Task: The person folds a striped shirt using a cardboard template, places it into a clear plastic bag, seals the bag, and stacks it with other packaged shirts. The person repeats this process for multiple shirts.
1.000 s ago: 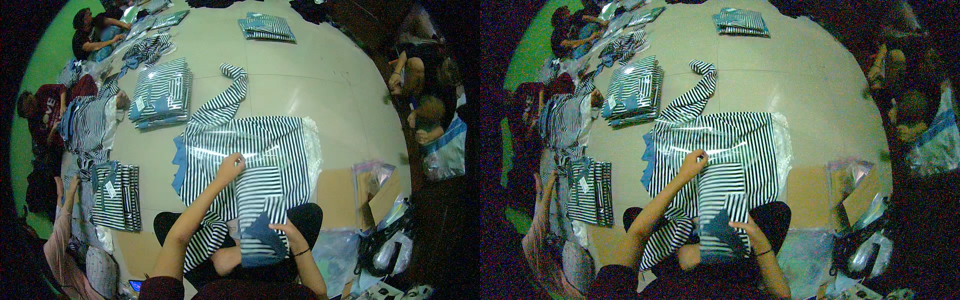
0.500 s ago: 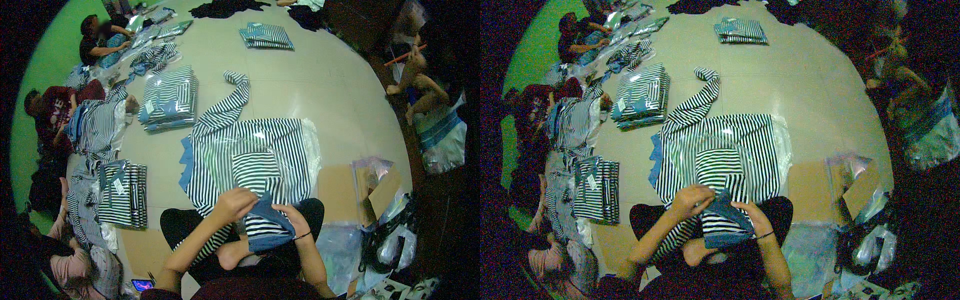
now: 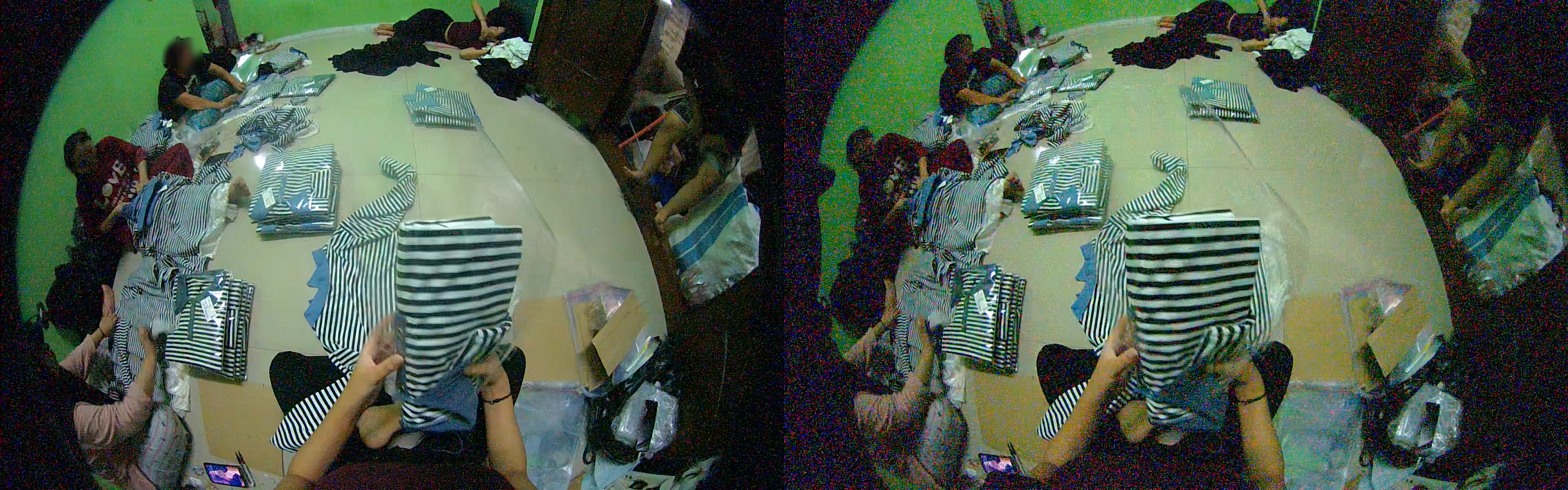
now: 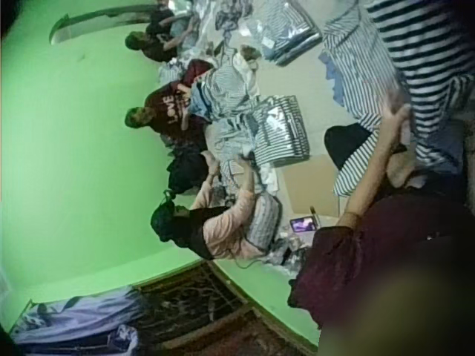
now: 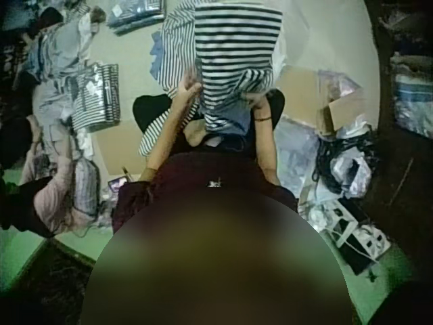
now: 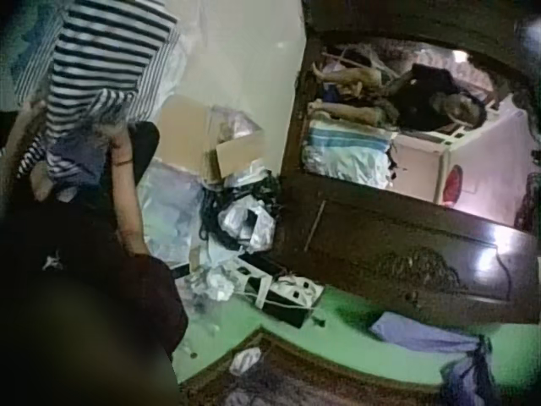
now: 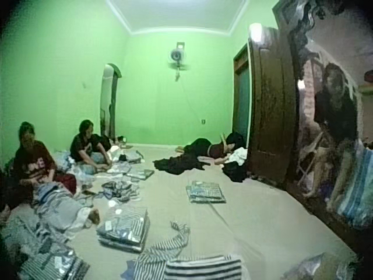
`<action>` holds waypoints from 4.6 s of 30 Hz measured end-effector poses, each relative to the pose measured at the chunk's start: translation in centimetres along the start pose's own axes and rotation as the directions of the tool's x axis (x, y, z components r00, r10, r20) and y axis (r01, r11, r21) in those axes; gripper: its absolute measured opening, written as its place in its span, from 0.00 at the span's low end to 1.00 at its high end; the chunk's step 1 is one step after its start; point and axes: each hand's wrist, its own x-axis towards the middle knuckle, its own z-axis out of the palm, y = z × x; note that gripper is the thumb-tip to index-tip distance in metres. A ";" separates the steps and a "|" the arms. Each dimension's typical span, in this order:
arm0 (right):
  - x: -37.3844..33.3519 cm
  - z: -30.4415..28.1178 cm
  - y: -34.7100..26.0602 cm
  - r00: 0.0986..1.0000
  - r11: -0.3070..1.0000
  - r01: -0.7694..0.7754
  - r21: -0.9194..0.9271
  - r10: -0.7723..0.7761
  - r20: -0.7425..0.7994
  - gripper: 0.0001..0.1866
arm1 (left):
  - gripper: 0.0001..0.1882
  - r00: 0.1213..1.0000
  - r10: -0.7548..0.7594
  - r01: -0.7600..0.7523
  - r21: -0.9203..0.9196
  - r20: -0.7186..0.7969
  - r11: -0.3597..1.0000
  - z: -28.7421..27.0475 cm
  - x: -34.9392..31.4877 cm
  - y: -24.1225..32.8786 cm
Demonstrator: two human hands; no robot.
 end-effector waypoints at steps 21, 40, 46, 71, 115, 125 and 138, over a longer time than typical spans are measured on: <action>10.7 2.7 9.8 0.980 0.746 -0.149 -0.649 0.201 0.007 0.45 | 0.37 0.800 -0.584 0.585 -0.043 -0.135 0.810 -11.6 7.8 -15.8; 11.9 4.8 5.3 0.971 0.375 -0.238 -0.896 0.120 -0.207 0.39 | 0.10 0.836 -0.382 0.340 -0.173 -0.393 0.924 -7.9 10.5 -15.3; 11.0 4.5 5.5 0.995 0.222 0.039 -0.974 -0.099 0.017 0.40 | 0.08 0.859 -0.284 0.219 -0.195 -0.426 0.956 -7.4 10.9 -14.6; 7.5 6.8 0.0 0.927 0.429 0.205 -0.880 0.204 0.316 0.20 | 0.34 0.778 -0.224 0.298 0.032 -0.587 0.954 -8.2 10.8 -14.8; 15.5 -3.7 11.1 0.851 0.676 -0.447 -0.586 0.118 -0.512 0.23 | 0.30 0.671 0.264 0.430 0.654 -0.693 0.622 -14.9 18.7 -12.0; 20.0 0.4 12.2 0.980 0.109 -0.022 -0.994 -0.195 -0.044 0.30 | 0.27 0.893 0.422 0.135 0.988 -0.157 0.081 -13.7 20.5 -11.8; 30.0 -4.5 12.7 0.892 0.720 -0.181 -0.670 -0.166 -0.420 0.16 | 0.13 0.844 0.201 0.163 0.594 -0.497 0.788 -17.8 29.7 -8.5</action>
